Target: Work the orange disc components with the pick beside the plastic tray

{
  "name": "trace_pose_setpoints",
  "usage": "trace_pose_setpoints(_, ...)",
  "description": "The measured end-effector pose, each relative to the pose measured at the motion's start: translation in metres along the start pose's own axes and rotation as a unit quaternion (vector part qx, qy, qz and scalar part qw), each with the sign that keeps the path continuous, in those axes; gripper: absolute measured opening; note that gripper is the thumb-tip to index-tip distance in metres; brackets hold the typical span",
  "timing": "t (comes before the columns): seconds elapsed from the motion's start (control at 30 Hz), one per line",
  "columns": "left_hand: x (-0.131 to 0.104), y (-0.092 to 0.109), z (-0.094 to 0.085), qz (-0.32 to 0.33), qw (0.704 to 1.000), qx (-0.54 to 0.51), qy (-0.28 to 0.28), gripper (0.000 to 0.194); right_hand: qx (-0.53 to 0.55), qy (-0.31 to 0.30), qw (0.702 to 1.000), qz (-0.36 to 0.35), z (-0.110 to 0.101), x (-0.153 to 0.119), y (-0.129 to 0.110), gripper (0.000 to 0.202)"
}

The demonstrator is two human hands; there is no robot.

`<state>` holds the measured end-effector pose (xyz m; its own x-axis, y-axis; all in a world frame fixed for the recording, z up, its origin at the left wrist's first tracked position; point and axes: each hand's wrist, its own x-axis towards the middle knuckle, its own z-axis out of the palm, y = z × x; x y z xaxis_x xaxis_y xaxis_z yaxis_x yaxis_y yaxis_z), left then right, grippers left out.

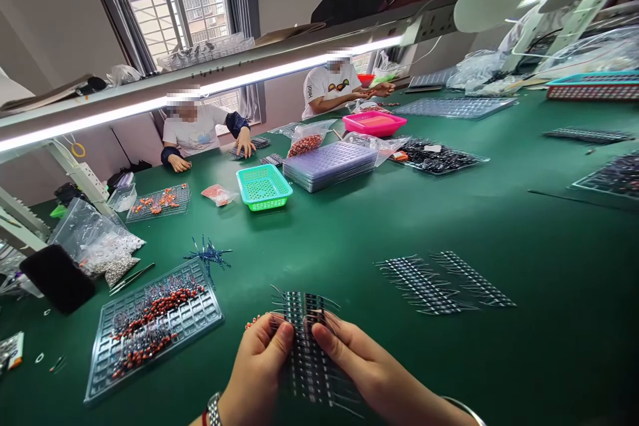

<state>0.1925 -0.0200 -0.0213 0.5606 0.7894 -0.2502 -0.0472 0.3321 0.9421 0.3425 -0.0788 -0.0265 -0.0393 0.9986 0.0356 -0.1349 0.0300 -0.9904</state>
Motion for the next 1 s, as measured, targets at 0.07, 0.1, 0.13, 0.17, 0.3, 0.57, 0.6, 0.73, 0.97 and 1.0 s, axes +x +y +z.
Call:
trace_pose_setpoints(0.07, 0.000, -0.001, -0.001, 0.004, 1.000, -0.002, 0.002, 0.048, 0.009, -0.004, 1.000, 0.002, -0.001, 0.000, 0.001, 0.056)
trace_pose_setpoints(0.1, 0.001, -0.001, -0.001, 0.006, 1.000, -0.002, 0.001, 0.048, 0.013, -0.006, 1.000, 0.004, -0.001, 0.001, 0.001, 0.056)
trace_pose_setpoints(0.13, 0.001, -0.001, -0.002, 0.008, 1.000, -0.001, 0.001, 0.048, 0.015, -0.007, 1.000, 0.006, -0.002, 0.001, 0.001, 0.056)
trace_pose_setpoints(0.17, 0.001, -0.001, -0.002, 0.009, 1.000, 0.000, 0.000, 0.048, 0.017, -0.007, 1.000, 0.007, -0.002, 0.001, 0.001, 0.056)
trace_pose_setpoints(0.3, 0.002, 0.001, -0.007, 0.002, 0.999, 0.022, -0.025, 0.044, 0.019, 0.006, 1.000, 0.021, -0.005, 0.005, -0.006, 0.058)
trace_pose_setpoints(0.57, -0.001, 0.003, -0.010, 0.024, 0.997, 0.053, -0.046, 0.042, -0.010, -0.062, 0.997, 0.039, -0.013, 0.002, -0.021, 0.059)
trace_pose_setpoints(0.6, -0.001, 0.002, -0.009, 0.024, 0.998, 0.049, -0.044, 0.042, -0.011, -0.061, 0.997, 0.042, -0.013, 0.001, -0.019, 0.059)
trace_pose_setpoints(0.73, -0.002, -0.001, -0.006, 0.024, 0.999, 0.022, -0.041, 0.044, -0.010, -0.045, 0.998, 0.033, -0.012, -0.003, -0.010, 0.061)
trace_pose_setpoints(0.97, -0.006, -0.007, -0.004, 0.015, 0.998, -0.028, -0.045, 0.048, 0.023, -0.035, 0.999, 0.024, -0.005, -0.004, -0.004, 0.059)
trace_pose_setpoints(1.0, -0.005, -0.009, -0.004, 0.013, 0.998, -0.033, -0.046, 0.049, 0.030, -0.033, 0.999, 0.027, -0.004, -0.004, -0.003, 0.059)
